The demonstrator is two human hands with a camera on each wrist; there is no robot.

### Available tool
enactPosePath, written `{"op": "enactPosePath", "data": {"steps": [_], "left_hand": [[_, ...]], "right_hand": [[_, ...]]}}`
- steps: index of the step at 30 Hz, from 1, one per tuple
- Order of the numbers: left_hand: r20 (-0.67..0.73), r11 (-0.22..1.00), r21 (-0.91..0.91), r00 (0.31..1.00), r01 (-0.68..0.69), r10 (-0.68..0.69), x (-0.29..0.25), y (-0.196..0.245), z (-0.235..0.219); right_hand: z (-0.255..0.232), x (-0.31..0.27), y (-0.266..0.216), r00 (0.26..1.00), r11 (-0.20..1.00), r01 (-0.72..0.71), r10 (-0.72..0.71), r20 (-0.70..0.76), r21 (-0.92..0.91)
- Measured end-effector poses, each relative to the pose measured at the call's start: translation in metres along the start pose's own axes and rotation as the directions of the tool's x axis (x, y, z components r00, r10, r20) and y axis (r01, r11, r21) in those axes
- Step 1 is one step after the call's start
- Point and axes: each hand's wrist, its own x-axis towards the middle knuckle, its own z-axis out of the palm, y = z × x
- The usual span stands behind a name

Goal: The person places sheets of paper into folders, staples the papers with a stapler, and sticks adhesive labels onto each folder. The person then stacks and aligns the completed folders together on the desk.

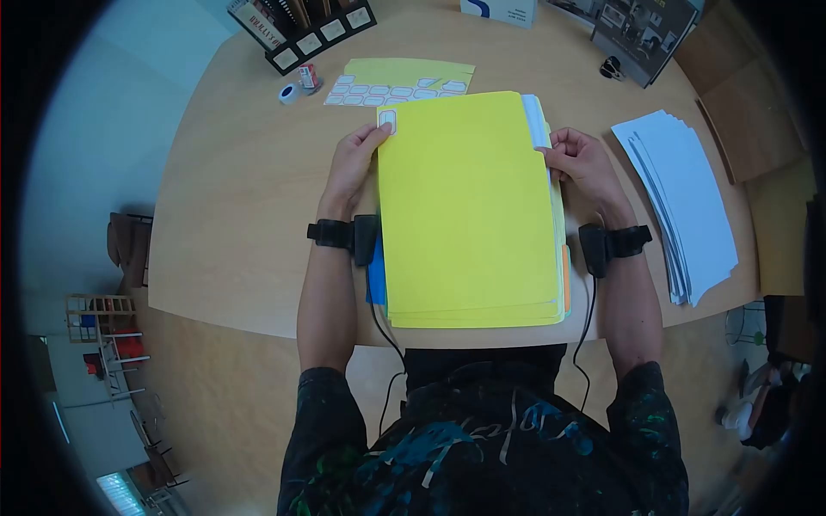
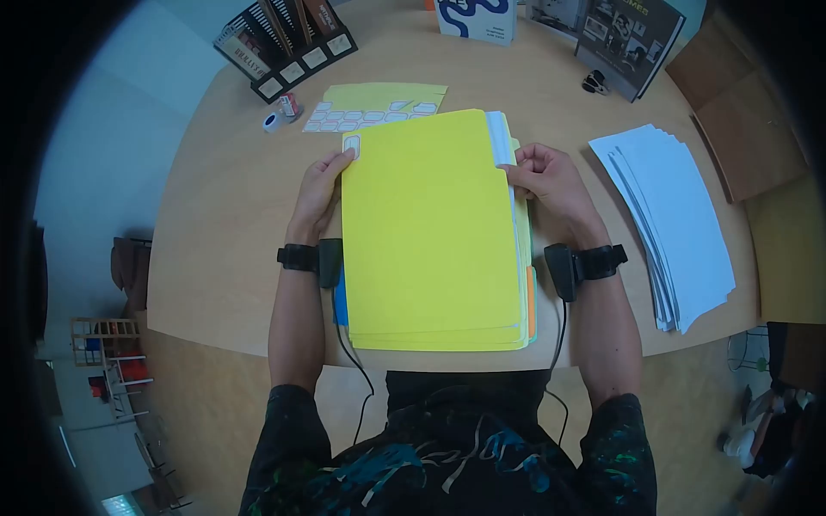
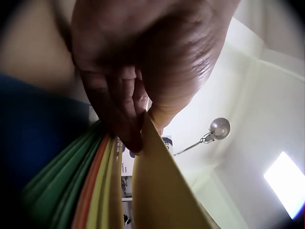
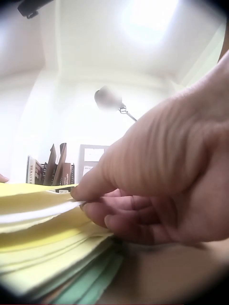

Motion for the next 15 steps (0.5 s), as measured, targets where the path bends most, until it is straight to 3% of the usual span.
{"op": "enactPosePath", "data": {"steps": [15], "left_hand": [[-0.068, 0.994, 0.102, 0.996, -0.046, 0.053, -0.004, -0.003, 0.008]], "right_hand": [[-0.004, 0.002, 0.007, 1.000, 0.996, 0.006, -0.008, -0.020, -0.092]]}}
